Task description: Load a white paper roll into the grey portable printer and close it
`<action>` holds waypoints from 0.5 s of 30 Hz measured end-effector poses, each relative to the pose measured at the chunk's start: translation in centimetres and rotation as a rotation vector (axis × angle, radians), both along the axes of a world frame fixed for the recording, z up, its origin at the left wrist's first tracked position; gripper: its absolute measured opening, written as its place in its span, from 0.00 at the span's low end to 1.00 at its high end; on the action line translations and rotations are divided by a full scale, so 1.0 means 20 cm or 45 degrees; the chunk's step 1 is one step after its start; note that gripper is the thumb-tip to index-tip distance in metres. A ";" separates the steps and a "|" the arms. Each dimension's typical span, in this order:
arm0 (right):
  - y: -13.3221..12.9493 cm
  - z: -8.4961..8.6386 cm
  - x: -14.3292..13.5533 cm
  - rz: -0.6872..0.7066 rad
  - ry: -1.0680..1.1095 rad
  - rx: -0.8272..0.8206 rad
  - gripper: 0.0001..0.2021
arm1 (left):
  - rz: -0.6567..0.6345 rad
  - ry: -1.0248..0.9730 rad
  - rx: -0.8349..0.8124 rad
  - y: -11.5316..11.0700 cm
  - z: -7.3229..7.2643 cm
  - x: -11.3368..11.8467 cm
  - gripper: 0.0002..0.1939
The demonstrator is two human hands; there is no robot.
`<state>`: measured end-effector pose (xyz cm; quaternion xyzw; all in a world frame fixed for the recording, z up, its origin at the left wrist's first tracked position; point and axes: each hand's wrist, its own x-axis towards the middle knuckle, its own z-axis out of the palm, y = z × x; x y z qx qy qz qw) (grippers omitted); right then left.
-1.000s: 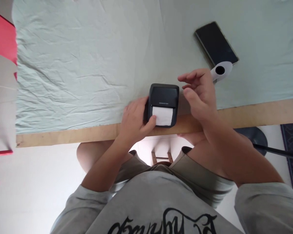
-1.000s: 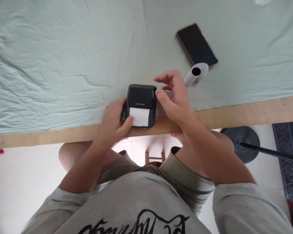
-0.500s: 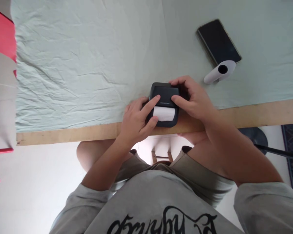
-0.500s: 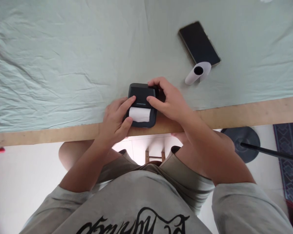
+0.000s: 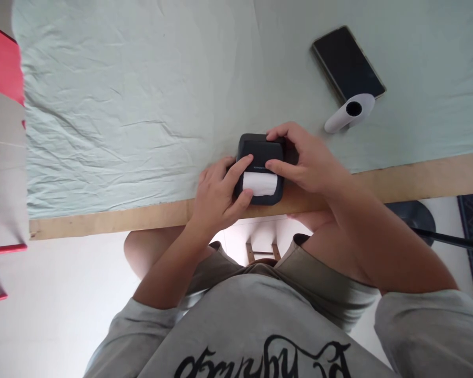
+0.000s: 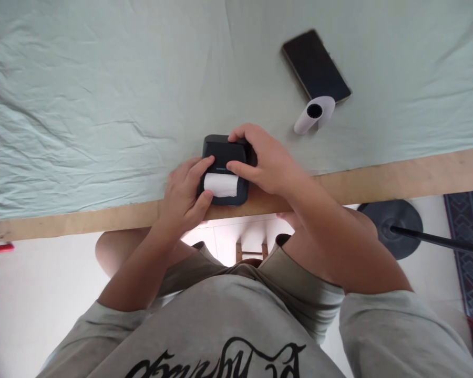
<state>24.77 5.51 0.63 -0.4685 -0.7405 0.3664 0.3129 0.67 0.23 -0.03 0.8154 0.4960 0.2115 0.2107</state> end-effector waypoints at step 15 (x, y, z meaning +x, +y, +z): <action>0.00 0.01 0.01 0.049 -0.016 -0.137 0.25 | 0.036 0.125 -0.082 0.00 0.00 0.01 0.47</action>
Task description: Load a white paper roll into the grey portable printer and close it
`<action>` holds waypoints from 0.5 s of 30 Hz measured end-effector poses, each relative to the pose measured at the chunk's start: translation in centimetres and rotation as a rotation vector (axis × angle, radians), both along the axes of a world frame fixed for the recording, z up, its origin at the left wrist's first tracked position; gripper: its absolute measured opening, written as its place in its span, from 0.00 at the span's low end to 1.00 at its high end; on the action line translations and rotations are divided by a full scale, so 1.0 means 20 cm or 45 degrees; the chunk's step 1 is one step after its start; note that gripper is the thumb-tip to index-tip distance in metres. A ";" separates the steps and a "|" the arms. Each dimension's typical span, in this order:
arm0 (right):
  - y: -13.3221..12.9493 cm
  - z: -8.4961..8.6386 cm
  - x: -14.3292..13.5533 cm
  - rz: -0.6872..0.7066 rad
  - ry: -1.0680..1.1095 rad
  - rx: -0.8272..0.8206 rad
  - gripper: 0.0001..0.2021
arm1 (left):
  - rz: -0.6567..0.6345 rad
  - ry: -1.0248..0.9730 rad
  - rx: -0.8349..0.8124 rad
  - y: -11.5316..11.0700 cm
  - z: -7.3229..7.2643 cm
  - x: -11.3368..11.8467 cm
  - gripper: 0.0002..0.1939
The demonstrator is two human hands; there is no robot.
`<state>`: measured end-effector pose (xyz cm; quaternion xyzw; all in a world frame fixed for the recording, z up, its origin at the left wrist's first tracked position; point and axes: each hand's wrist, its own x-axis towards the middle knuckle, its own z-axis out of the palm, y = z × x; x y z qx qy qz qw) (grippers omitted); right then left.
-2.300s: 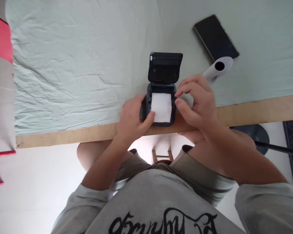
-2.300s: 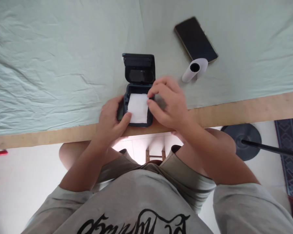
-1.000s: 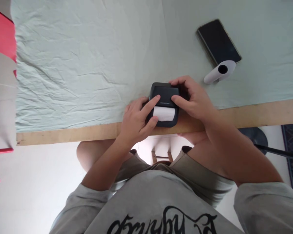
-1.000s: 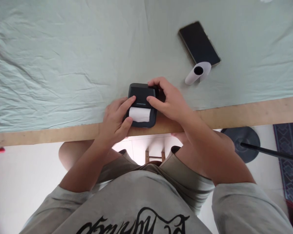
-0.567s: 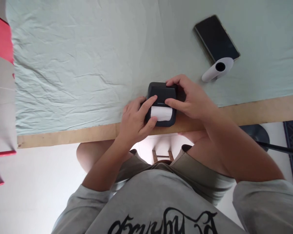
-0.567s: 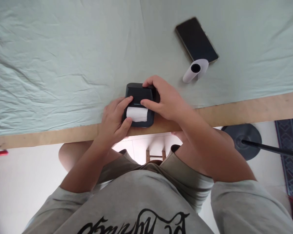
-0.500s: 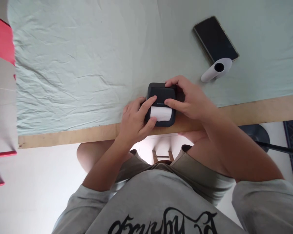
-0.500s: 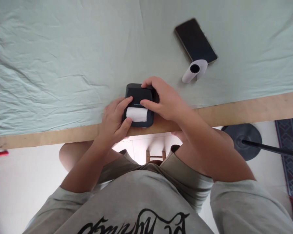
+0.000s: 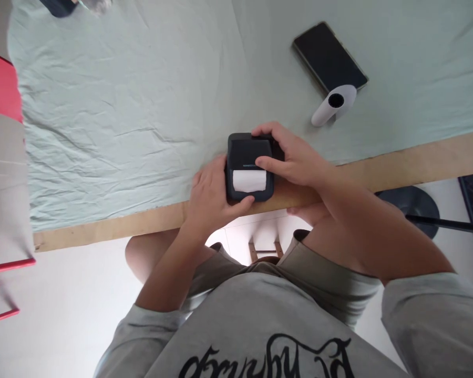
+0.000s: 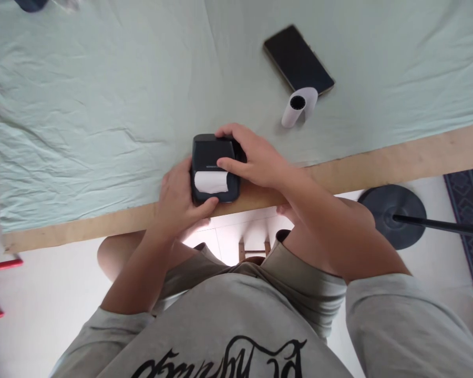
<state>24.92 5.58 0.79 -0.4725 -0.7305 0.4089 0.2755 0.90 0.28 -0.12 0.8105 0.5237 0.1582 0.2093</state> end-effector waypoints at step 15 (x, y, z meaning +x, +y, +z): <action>-0.04 0.01 0.00 -0.002 -0.121 0.078 0.24 | -0.017 0.067 -0.088 -0.01 0.01 -0.02 0.62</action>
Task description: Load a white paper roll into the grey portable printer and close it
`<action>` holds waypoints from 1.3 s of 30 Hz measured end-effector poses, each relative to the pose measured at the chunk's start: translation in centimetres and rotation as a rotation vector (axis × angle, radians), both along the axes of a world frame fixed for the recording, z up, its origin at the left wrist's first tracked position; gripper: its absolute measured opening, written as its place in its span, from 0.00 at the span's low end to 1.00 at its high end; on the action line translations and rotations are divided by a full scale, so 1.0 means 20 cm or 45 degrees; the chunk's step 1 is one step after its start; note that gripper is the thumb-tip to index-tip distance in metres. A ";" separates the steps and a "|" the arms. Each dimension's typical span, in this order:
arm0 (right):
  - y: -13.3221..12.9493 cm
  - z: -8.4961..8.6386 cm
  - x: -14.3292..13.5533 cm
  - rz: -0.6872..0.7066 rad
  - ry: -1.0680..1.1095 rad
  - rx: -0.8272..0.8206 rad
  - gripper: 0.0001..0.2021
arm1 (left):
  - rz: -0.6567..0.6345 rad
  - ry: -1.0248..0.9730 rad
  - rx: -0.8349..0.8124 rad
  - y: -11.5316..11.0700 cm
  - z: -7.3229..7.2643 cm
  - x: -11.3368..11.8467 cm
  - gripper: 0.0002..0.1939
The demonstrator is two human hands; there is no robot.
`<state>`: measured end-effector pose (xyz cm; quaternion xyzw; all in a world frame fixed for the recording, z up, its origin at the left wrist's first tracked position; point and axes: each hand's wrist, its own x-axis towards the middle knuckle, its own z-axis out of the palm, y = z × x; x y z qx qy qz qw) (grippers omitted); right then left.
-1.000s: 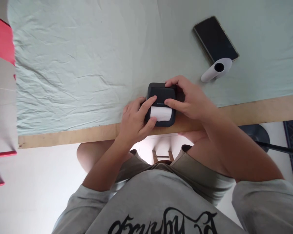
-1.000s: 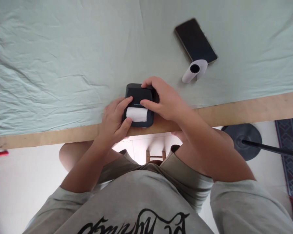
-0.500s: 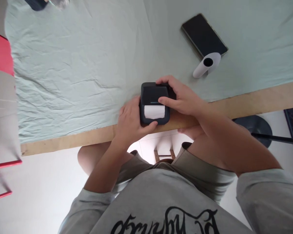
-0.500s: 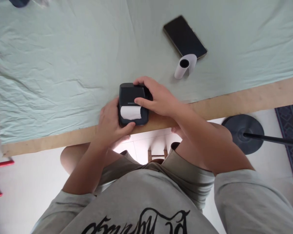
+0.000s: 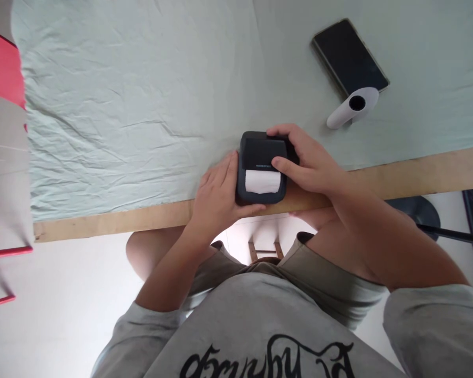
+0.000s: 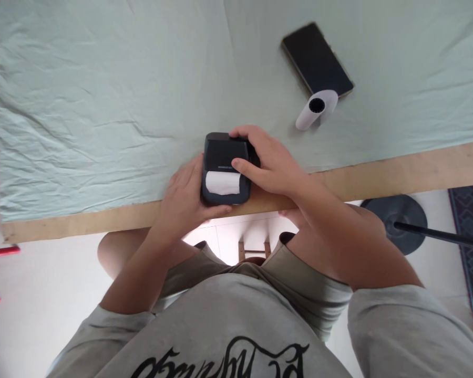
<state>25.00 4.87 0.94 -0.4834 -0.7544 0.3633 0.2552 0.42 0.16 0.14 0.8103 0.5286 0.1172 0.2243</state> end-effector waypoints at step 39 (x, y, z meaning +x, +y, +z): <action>-0.02 0.01 0.12 0.179 0.022 -0.147 0.58 | 0.023 -0.152 0.089 0.03 0.00 -0.01 0.60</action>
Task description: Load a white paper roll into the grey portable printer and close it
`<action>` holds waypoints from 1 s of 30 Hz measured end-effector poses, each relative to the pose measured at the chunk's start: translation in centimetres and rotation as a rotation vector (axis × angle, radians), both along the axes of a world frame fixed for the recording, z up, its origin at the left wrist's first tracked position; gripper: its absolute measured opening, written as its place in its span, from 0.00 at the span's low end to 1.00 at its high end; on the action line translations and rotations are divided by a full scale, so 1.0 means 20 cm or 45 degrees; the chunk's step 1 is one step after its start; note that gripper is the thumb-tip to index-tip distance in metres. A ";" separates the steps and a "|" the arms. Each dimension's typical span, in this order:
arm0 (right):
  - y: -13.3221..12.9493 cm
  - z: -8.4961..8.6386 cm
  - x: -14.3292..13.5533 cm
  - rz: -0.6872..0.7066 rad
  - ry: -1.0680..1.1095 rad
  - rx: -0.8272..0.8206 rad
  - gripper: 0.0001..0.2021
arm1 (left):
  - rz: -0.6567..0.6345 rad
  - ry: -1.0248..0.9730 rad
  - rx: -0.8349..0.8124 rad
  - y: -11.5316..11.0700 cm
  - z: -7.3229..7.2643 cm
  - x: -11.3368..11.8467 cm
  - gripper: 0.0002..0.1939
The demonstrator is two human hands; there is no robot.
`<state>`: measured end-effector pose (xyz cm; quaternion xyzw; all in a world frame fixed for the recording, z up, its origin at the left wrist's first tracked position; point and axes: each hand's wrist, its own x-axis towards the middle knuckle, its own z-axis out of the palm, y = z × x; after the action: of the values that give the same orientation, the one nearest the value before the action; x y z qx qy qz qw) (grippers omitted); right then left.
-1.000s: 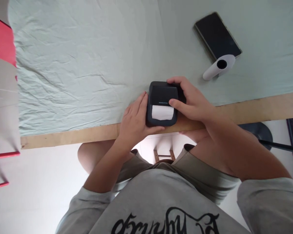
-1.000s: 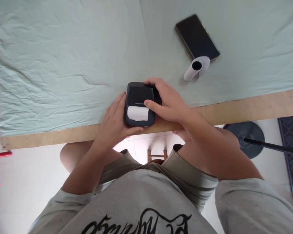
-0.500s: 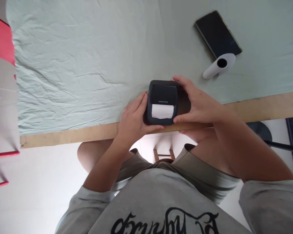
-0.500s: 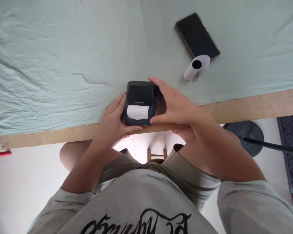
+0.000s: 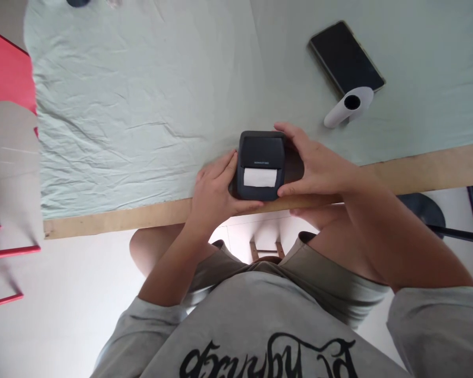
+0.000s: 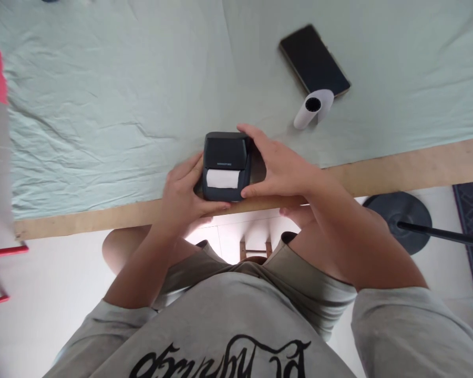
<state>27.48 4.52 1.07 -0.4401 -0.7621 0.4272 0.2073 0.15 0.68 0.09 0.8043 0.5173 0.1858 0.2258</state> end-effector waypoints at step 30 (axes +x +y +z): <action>0.06 0.13 -0.21 -0.835 0.384 0.396 0.04 | 0.035 -0.016 -0.073 -0.02 0.03 0.00 0.32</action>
<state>23.26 5.82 3.61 -0.5560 -0.5977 0.2775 0.5066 0.12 0.35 0.61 0.7891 0.5320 0.1789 0.2494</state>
